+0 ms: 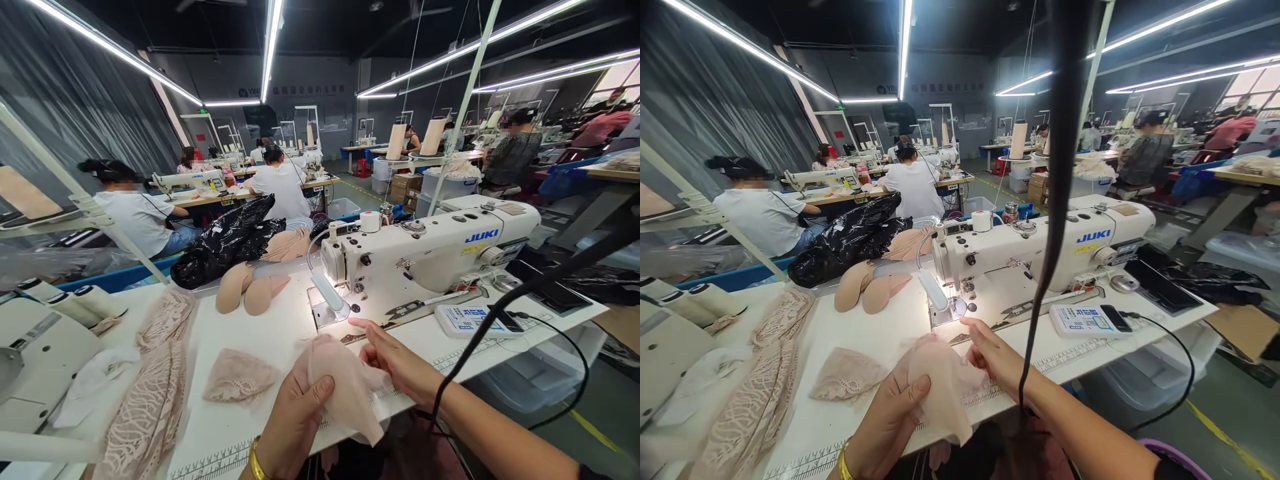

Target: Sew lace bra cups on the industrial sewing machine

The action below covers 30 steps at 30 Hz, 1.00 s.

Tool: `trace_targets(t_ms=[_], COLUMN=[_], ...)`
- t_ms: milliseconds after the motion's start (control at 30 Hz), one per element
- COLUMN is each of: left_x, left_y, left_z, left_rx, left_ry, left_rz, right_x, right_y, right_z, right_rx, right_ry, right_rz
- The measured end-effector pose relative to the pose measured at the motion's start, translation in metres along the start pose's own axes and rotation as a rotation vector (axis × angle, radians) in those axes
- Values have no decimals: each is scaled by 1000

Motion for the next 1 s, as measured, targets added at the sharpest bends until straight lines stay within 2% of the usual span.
trace_targets(t_ms=[67,133,233,300,500,733,1000], left_x=[2,7,17,22,24,28,36], left_y=[-6,-6,1,3,-1,5,9], left_z=[-7,-9,-12,-14,-15,-10,-9], left_rx=[-6,-19,-46,-51,-22,-92,-202], left_ry=[76,115,169,195,197,173,181], left_rz=[-49,-66,-56,-82,-211,-165,-152], right_x=[-8,-15,-17,-16,-13,-14,-12], right_y=[3,9,12,14,13,7,7], right_z=[-13,-18,-10,-7,-7,-5,-6], right_rx=[33,17,64,118,211,266,246], right_ry=[30,-3,-182,-249,-243,-276,-285], right_rz=[42,50,-25,-63,-98,-217,-153])
Point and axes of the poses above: each hand's wrist, its own x-axis towards the middle knuckle, its own y-axis out of the palm, z = x × y, the point moved 10 cm from there along x, towards the middle knuckle, and after that the axes turned 15 degrees about z, right-handed, at the moved point
